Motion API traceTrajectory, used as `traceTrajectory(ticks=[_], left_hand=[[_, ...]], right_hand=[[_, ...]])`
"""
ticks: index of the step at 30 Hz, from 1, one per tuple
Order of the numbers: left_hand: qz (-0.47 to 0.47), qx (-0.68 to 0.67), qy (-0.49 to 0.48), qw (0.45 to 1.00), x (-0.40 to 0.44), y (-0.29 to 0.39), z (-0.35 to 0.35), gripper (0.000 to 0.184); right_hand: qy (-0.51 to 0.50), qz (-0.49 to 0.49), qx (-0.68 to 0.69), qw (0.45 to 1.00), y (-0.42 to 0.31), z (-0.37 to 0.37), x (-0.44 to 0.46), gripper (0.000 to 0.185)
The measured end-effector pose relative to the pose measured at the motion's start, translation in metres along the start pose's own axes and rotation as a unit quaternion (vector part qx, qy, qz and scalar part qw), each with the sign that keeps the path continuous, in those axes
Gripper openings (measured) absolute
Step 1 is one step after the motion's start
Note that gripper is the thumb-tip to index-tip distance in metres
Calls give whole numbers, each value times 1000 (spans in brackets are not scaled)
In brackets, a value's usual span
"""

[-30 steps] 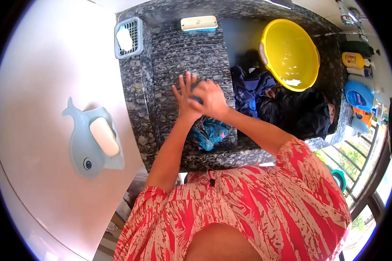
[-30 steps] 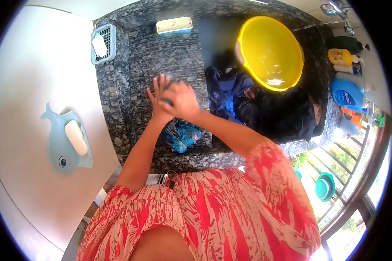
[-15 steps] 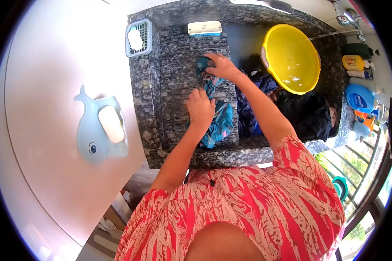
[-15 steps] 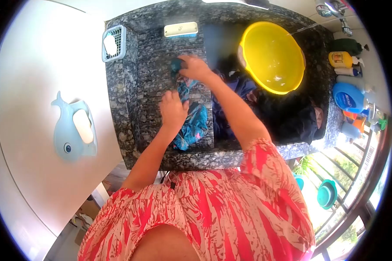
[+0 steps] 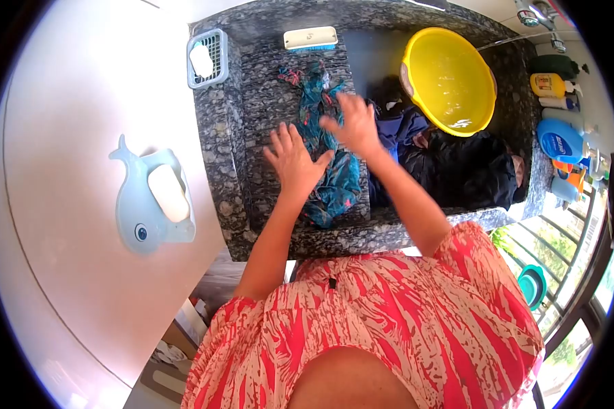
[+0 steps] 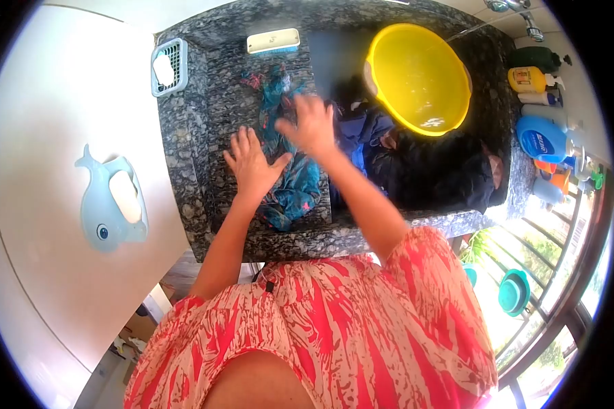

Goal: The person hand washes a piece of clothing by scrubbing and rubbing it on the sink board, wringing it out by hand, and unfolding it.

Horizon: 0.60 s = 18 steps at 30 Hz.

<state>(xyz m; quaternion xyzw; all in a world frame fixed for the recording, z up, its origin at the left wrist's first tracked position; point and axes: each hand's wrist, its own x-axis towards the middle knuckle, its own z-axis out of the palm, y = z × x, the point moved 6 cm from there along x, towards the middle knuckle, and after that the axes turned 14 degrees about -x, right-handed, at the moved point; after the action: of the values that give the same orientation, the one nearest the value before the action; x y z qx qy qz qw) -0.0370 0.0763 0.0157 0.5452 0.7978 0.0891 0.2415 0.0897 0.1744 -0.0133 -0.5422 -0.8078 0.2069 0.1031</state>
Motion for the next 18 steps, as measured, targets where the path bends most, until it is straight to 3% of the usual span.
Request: traceTrajectory(ticks=[2,4,7,10,13,15,16,17,18], left_hand=[[-11,4,-26,1000,3,-9,23,106],[-21,7,-48,999,9,-13,38,119],[-17,-35,-66,997,5,-10,32,116],[-23,-36,-50,998,6,-10,35,113],[-45,-44,-38,997,7,-10,31,111],[-34,-46,-20,998,9,-10,33,111],[-30,-47,-10,998,11,-12,35,111],[-29,-36,-9,999,14,-14,38,107],[13,-35,16,999,15,-17,42,106]], right_hand=[[-81,13,-90,992,-19,32,-40,88],[-18,19,-110,994,-18,56,-37,97],[92,31,-74,993,-19,51,41,98],[144,-81,30,986,-27,57,116,71],[170,-228,-38,958,-39,61,109,39],[85,-202,69,973,-23,54,76,23],[105,-124,52,985,-25,32,41,24],[55,-34,66,996,-27,13,11,23],[76,-46,151,985,-25,15,-15,23]])
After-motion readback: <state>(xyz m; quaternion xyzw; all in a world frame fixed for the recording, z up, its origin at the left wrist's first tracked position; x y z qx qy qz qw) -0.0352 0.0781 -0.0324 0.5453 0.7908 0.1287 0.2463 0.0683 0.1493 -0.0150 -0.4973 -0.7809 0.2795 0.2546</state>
